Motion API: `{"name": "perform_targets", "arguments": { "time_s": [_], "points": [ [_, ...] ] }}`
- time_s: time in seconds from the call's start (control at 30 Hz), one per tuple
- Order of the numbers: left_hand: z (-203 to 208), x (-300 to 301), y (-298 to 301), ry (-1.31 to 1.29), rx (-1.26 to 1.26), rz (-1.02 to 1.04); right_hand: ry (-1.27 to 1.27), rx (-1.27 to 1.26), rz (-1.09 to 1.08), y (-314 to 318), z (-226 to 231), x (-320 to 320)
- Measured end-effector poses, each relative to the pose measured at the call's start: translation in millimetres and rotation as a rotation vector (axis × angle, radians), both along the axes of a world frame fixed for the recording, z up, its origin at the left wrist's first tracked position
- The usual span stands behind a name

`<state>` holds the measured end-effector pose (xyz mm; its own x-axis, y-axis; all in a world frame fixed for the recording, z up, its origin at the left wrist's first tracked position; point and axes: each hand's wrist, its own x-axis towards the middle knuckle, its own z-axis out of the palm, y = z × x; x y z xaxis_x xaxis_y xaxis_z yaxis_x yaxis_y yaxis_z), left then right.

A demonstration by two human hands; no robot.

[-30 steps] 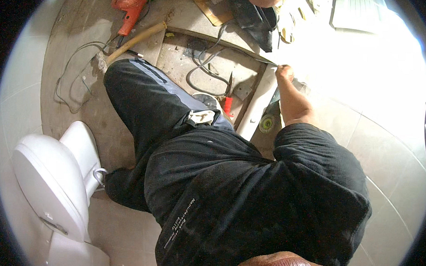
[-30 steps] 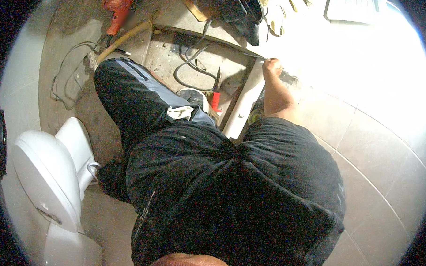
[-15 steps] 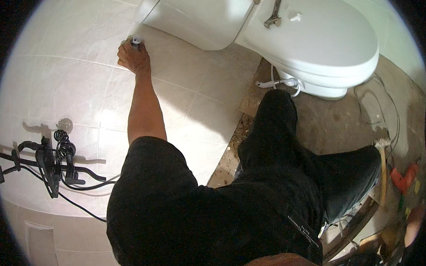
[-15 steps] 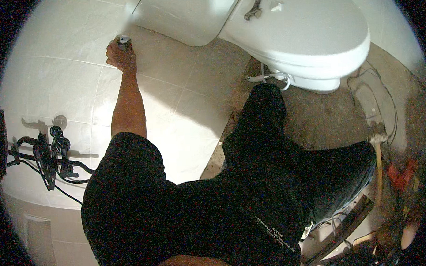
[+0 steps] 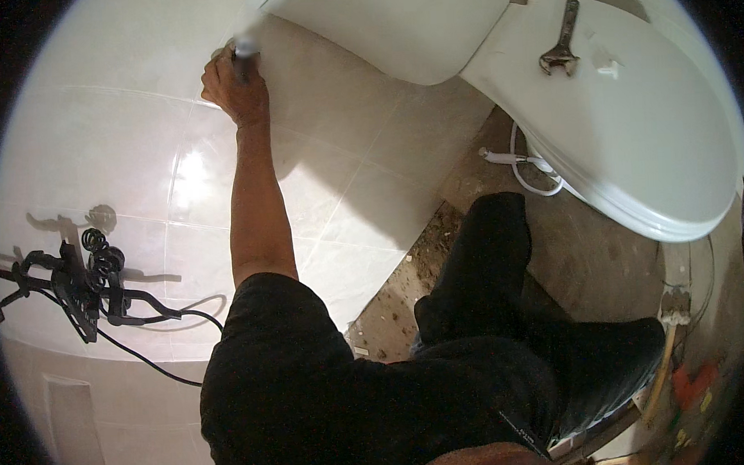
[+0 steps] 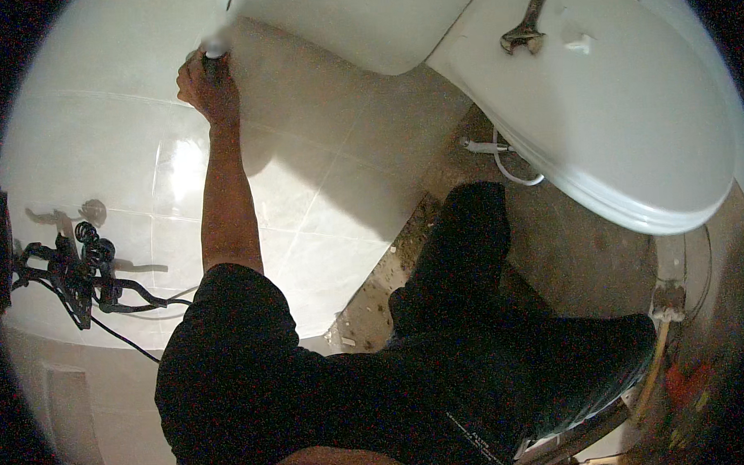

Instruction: The person uses a power drill to make a hole in a tiled wall next to a toilet, then inserts a plastic wall anchor and uses a hammer to tap a metal hook into the anchor.

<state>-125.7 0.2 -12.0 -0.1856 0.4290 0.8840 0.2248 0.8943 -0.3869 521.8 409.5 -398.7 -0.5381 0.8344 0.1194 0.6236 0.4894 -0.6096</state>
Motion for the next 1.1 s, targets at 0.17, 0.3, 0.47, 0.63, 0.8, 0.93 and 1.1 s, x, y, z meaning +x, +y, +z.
{"name": "perform_targets", "arguments": {
  "time_s": [0.17,0.3,0.47,0.63,0.8,0.93,1.1],
  "points": [
    [12.7,14.0,-22.8,0.03,-0.089,0.032,0.092,0.02,0.213,-7.2,37.4,-22.0],
    [17.4,11.8,-20.9,0.045,-0.121,0.055,0.166,-0.007,0.371,-16.4,16.8,-97.2],
    [17.0,11.5,-23.0,0.039,-0.137,0.049,0.098,-0.196,0.449,-29.6,7.5,-140.9],
    [15.3,17.5,-14.8,0.033,-0.092,0.074,0.047,-0.203,0.43,-30.1,-8.9,-135.9],
    [10.0,18.3,-17.0,0.029,-0.099,0.053,0.046,-0.522,0.397,-43.4,38.4,-147.3],
    [14.9,20.4,-19.5,0.063,-0.106,0.049,0.37,-1.434,-0.287,-40.3,15.3,-162.0],
    [4.0,3.5,-5.3,0.102,-0.06,-0.018,0.282,-0.809,0.255,-58.4,36.6,-231.7]
  ]
}}
